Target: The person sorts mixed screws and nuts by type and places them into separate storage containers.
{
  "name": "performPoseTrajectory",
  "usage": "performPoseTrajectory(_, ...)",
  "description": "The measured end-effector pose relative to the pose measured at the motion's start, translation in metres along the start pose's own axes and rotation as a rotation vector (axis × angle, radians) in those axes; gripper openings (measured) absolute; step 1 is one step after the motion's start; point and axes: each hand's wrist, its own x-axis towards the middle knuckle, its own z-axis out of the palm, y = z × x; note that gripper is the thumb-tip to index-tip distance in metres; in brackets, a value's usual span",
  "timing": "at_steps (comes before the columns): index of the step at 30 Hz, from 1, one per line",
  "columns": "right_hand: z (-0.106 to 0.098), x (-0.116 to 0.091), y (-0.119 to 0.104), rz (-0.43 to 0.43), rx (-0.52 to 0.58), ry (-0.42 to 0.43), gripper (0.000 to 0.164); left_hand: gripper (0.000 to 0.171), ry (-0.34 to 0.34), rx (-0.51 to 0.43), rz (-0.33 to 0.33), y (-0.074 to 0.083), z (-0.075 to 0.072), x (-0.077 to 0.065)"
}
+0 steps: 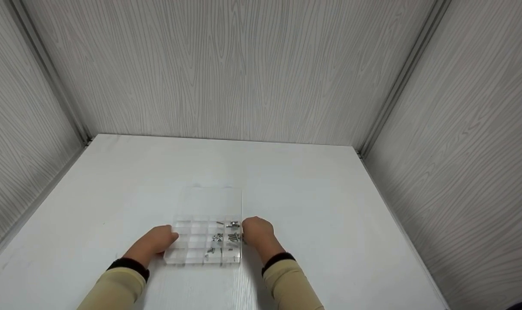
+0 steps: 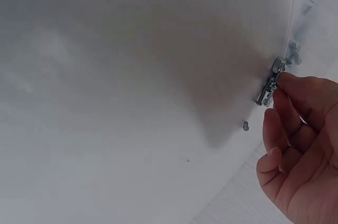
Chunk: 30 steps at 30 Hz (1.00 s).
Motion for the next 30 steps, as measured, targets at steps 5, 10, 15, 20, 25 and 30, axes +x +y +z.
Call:
performPoseTrajectory(5, 0.002, -0.001, 0.001, -0.007, -0.011, 0.007, 0.009, 0.033, 0.008, -0.003, -0.007, 0.0, 0.0, 0.0)
performPoseTrajectory(10, 0.001, 0.001, 0.003, -0.006, -0.016, -0.01, 0.01, 0.036, 0.0, 0.001, -0.008, 0.0, 0.001, 0.002)
performPoseTrajectory(15, -0.004, 0.003, 0.004, -0.017, -0.011, 0.011, 0.012, 0.035, -0.004, 0.016, -0.001, 0.0, 0.0, 0.002)
performPoseTrajectory(20, -0.014, 0.003, 0.001, -0.068, 0.012, 0.059, 0.011, 0.032, 0.004, 0.029, 0.013, -0.001, -0.001, 0.002)
performPoseTrajectory(25, -0.021, -0.002, -0.01, -0.143, 0.051, 0.07, 0.01, 0.028, 0.008, 0.02, 0.027, -0.003, 0.0, 0.002)
performPoseTrajectory(30, -0.018, -0.004, -0.021, -0.187, 0.046, 0.067, 0.013, 0.027, 0.011, 0.05, 0.049, -0.004, 0.001, 0.003)
